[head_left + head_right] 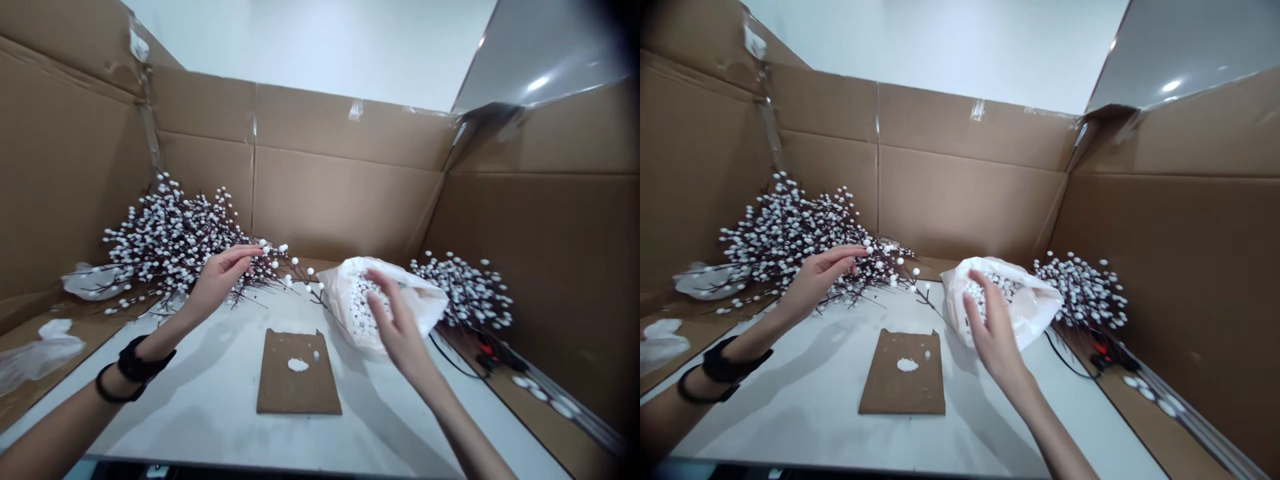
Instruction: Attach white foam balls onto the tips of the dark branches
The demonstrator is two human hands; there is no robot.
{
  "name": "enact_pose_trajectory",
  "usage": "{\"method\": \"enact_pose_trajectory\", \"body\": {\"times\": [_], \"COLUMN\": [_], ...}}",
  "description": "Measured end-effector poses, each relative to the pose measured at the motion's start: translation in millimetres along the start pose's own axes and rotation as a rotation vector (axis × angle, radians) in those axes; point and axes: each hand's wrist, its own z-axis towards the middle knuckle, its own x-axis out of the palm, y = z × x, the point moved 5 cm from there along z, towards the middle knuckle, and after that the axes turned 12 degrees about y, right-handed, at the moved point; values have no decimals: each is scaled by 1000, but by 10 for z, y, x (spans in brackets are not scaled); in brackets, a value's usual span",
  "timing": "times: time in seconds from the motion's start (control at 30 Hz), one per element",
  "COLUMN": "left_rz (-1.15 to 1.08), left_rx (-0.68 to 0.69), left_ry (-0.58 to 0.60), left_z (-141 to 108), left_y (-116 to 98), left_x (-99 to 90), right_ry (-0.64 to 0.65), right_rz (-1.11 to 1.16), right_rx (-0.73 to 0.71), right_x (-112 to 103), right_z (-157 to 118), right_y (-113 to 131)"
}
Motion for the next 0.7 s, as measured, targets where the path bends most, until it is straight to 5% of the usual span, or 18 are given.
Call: {"method": "enact_pose_trajectory", "body": {"times": [0.23,0.43,0.7], "left_rz": [4,36,158], "left_rx": [-120,-175,-165], "left_ry": [80,107,133], "left_z": [-310,-390,-491], "left_y": [493,907,1092], "left_x": [189,281,428], "right_ry": [442,410,506], "right_rz": [544,652,579], "right_rx": [218,244,273], "right_x": [770,973,1153], "right_z": [-281,-295,-435], "right_y": [-109,-281,-277]}}
